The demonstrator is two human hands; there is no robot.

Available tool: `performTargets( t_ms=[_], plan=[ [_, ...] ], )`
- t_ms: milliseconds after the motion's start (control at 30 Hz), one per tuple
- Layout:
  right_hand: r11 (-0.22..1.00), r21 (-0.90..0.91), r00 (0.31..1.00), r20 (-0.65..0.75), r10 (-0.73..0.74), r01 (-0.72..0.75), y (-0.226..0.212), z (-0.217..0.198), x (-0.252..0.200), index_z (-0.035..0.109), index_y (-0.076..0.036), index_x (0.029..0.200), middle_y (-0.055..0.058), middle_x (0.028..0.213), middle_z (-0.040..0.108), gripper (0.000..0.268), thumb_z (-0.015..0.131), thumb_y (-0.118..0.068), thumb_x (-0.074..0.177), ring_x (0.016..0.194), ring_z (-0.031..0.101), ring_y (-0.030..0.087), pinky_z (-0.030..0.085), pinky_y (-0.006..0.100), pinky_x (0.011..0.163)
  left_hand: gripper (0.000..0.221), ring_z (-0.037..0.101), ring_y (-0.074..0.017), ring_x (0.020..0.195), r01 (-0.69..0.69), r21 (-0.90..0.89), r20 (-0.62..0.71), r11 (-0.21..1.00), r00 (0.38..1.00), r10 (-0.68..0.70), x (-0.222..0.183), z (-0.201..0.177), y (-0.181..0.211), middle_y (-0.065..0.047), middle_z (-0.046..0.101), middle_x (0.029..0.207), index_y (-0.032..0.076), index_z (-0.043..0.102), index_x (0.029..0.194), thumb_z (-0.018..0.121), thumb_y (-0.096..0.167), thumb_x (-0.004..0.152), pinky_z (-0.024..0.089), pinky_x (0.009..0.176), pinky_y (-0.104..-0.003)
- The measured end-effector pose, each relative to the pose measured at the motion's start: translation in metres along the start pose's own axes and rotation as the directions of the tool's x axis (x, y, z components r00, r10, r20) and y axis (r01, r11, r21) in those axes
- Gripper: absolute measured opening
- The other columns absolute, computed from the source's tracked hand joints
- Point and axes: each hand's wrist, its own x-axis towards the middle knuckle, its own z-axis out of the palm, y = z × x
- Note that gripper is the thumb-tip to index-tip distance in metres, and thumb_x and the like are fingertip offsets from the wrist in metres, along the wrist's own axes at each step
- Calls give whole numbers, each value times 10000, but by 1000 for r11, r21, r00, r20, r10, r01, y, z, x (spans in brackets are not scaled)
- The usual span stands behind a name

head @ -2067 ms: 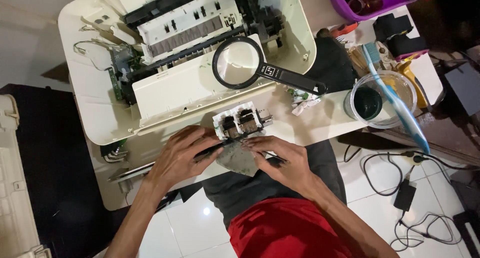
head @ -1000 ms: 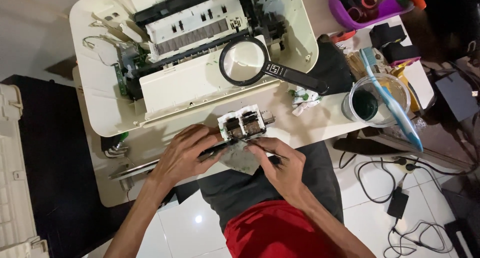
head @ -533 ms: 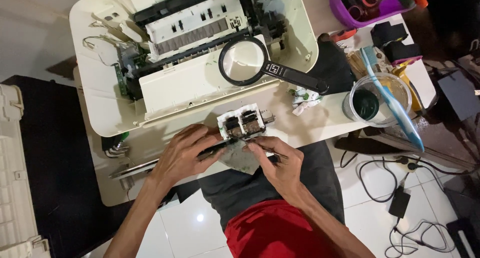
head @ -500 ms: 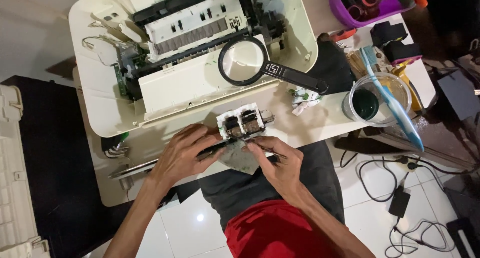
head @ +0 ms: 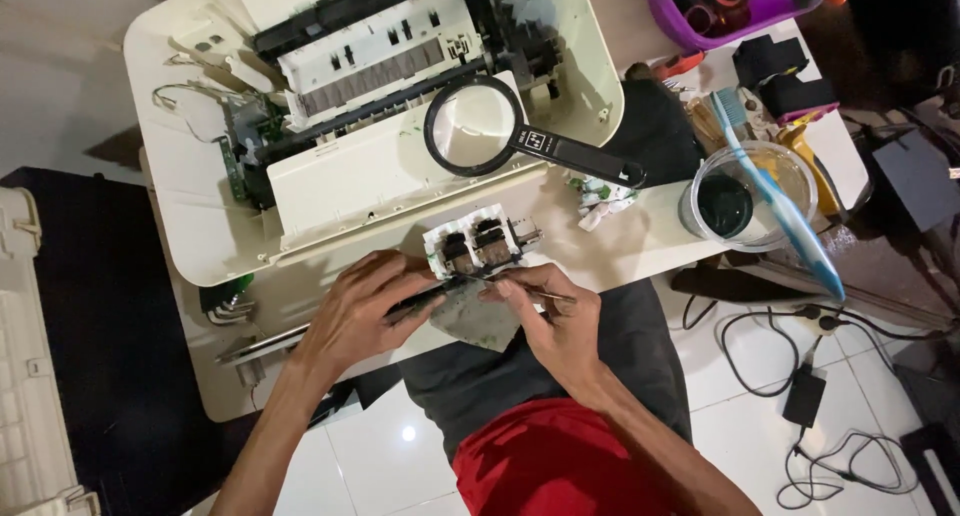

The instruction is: Cleaning and inspecting internal printer components using a cloth, a small probe, and a magnifying glass.

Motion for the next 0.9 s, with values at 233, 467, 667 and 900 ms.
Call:
performTargets(
  t_ms=[233, 467, 667, 900],
  plan=[
    [911, 362, 956, -133, 261, -199, -10, 13, -11, 745, -37, 1074, 94, 787, 718, 167, 672, -166, 998, 711, 632, 169, 529, 315, 686, 258, 699, -315, 789, 0, -24, -3, 1000, 1000, 0, 0, -1, 2, -133, 711, 884, 81, 758, 1109, 773, 35, 855, 592, 754, -470],
    [993, 97, 987, 138, -81, 68, -20, -21, 12, 704, -14, 1041, 215, 836, 736, 140, 605, -107, 1008, 718, 719, 332, 599, 410, 670, 277, 705, -311, 823, 13, -22, 17, 1000, 1000, -13, -6, 0, -6, -122, 725, 918, 99, 764, 1125, 775, 41, 855, 589, 762, -461],
    [915, 115, 806, 439, -397, 388, 7, -39, 15, 644, -9, 996, 139, 968, 722, 246, 407, -61, 1035, 825, 726, 311, 610, 469, 710, 288, 702, -342, 850, 49, -66, 8, 997, 999, -49, -8, -3, -3, -143, 719, 950, 82, 738, 1149, 761, 35, 866, 583, 759, -498],
    [848, 133, 742, 429, -516, 513, -5, -44, 22, 713, -32, 896, 96, 856, 658, 464, 340, -234, 1083, 696, 615, 249, 555, 361, 631, 238, 696, -329, 815, 18, -36, -6, 999, 1000, -19, -5, -6, 1, -119, 679, 866, 109, 744, 1129, 763, 93, 893, 585, 815, -464]
  ],
)
